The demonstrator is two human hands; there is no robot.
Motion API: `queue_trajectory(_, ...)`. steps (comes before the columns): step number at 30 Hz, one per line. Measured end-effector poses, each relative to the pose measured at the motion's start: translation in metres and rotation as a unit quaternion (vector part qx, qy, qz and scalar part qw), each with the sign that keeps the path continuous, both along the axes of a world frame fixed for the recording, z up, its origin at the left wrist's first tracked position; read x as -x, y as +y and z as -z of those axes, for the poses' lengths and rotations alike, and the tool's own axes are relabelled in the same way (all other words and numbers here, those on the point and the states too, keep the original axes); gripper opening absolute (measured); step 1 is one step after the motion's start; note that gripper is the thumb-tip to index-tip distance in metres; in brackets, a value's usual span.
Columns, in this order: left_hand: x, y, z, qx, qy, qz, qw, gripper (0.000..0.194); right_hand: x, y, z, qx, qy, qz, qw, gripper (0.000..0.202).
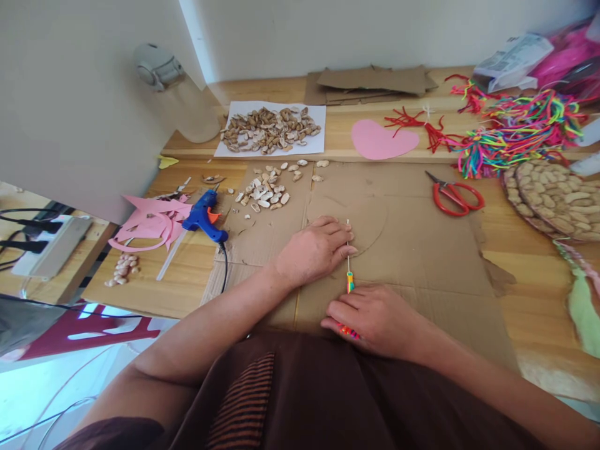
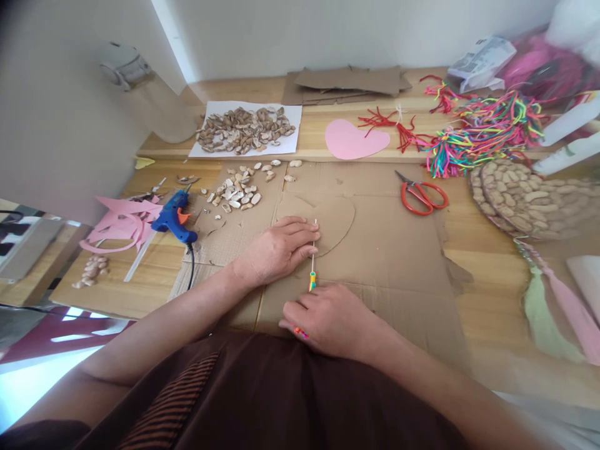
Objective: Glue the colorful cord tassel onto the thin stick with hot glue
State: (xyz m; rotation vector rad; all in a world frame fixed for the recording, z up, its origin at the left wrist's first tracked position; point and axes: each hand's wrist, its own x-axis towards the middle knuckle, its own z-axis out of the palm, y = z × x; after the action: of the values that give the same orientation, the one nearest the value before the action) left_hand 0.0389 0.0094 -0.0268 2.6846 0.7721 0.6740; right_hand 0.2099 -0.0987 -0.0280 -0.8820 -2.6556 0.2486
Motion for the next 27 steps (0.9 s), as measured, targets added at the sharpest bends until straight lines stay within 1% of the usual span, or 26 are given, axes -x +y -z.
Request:
queue_trajectory(4,0.0,-0.0004,-0.0014,0.004,-0.004,0.003,1.0,0.032,-0.0015,0.0002,-0.0056,-0.023,0.033,0.004,0.999,0.034)
queue_trajectory(10,0.0017,0.0004,-0.0008,0.002,0.02,0.0,1.0,0.026,-0.0055,-0.0011,-0.0106,-0.027,0.03,0.044,0.998,0.031)
queue_trajectory(14,0.0023,0.0012,-0.0004,0.011,0.027,-0.002,1.0,0.024,-0.0057,-0.0018,-0.0107,-0.027,0.023,0.055,0.998,0.031)
queue_trajectory(20,0.0022,0.0018,-0.0004,0.01,0.026,0.004,1.0,0.027,-0.0018,0.0001,-0.0089,-0.023,0.013,0.038,0.999,0.034)
queue_trajectory(27,0.0034,0.0028,0.0061,0.003,0.026,-0.001,1.0,0.03,0.0014,0.0011,-0.0068,-0.004,0.012,0.031,0.999,0.034)
